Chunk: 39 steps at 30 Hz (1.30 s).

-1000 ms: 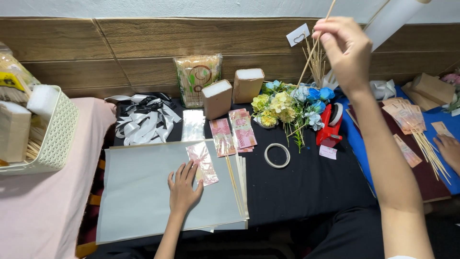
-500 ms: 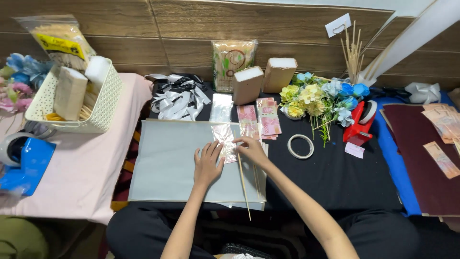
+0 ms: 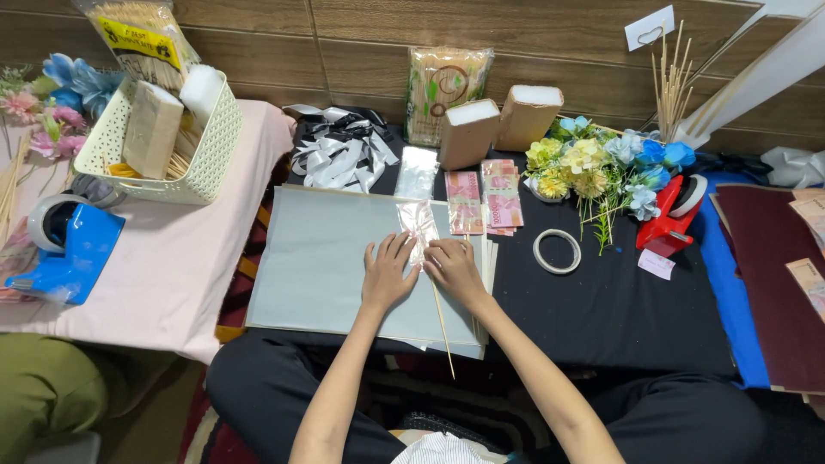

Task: Attaching banknotes to wooden sticks using adhesive tape to create components for a money bouquet.

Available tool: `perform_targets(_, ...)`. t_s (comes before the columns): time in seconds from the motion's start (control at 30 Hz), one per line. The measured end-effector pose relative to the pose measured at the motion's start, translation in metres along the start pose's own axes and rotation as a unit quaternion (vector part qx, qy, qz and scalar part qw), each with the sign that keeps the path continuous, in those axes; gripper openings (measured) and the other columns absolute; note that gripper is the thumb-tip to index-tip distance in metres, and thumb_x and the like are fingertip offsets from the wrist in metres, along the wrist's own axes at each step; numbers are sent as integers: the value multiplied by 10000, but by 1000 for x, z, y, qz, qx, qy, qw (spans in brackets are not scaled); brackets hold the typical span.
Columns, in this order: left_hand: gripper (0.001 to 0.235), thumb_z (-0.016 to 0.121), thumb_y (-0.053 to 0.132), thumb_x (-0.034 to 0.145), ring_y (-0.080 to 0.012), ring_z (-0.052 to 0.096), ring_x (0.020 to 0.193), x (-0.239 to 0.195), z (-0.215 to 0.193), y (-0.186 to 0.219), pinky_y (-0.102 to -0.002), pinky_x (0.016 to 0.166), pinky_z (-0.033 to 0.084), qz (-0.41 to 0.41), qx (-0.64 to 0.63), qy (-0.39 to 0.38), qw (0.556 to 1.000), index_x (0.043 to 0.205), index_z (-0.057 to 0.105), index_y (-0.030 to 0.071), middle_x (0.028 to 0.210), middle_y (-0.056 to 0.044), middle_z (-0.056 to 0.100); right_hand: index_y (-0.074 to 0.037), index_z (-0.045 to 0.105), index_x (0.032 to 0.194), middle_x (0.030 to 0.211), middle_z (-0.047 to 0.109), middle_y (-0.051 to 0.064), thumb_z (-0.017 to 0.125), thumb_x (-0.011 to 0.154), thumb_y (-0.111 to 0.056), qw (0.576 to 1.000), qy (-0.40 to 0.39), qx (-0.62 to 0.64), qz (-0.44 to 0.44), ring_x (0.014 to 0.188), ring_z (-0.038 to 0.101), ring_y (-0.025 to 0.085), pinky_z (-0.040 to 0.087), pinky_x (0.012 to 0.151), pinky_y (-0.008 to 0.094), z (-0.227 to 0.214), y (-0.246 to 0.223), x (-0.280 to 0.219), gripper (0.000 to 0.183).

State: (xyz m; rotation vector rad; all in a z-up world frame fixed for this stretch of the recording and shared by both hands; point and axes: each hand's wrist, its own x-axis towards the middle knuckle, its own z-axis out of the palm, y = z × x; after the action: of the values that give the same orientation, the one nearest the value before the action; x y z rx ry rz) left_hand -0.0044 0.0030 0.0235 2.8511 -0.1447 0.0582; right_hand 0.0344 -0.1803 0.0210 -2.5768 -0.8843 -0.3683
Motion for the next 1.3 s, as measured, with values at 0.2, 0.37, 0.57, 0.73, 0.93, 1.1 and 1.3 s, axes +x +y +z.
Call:
perform_targets(0.2,543,401,528,1017,-177,325,1472,0,5,-3,-541,1209,175,5,-8,2,1000,1512,424,306,1561,35,416,-264,644,1328,1363,608,-16,653,992,-344,999,-26,25,8,1351,450,190,192,1179,534,-6,5,-14,345)
perform_targets(0.37,551,421,507,998,-184,330,1476,-1,-1,0,-544,1205,186,4,-7,0,1000,1508,431,299,1575,33,417,-315,609,1372,1433,564,-39,621,987,-446,999,-32,24,14,1385,412,193,187,1174,555,-1,8,-18,407)
perform_targets(0.57,542,437,486,982,-194,347,1473,-2,-4,1,-549,1202,200,5,-16,9,1000,1486,462,290,1571,32,440,-313,595,1389,1448,562,-27,616,990,-441,999,-26,30,24,1385,436,194,204,1177,557,-4,5,-18,420)
perform_targets(0.73,536,450,475,967,-202,353,1470,-3,-6,2,-559,1196,203,2,-27,8,1000,1478,471,313,1564,36,452,-344,609,1363,1473,530,-13,623,976,-460,998,-36,28,34,1396,424,205,218,1172,588,3,11,-19,405)
perform_targets(0.93,563,461,586,953,-229,357,1469,-2,-2,0,-590,1188,215,10,-27,12,1000,1458,489,341,1563,28,448,-340,620,1344,1470,524,5,619,977,-483,999,-32,9,36,1397,431,213,221,1170,597,3,10,-18,394)
perform_targets(1.1,734,495,807,837,-269,340,1474,-1,3,-3,-641,1162,224,33,-27,17,999,1461,480,421,1566,3,423,-380,603,1362,1469,508,6,599,987,-425,999,-38,-7,33,1404,427,217,218,1165,608,9,14,-20,378)
perform_targets(1.3,733,482,837,836,-269,333,1476,0,5,-4,-640,1153,230,36,-11,10,999,1455,492,445,1564,-5,415,-389,618,1343,1457,511,-11,532,1027,-341,998,-42,8,43,1402,431,205,221,1165,605,13,18,-20,331)
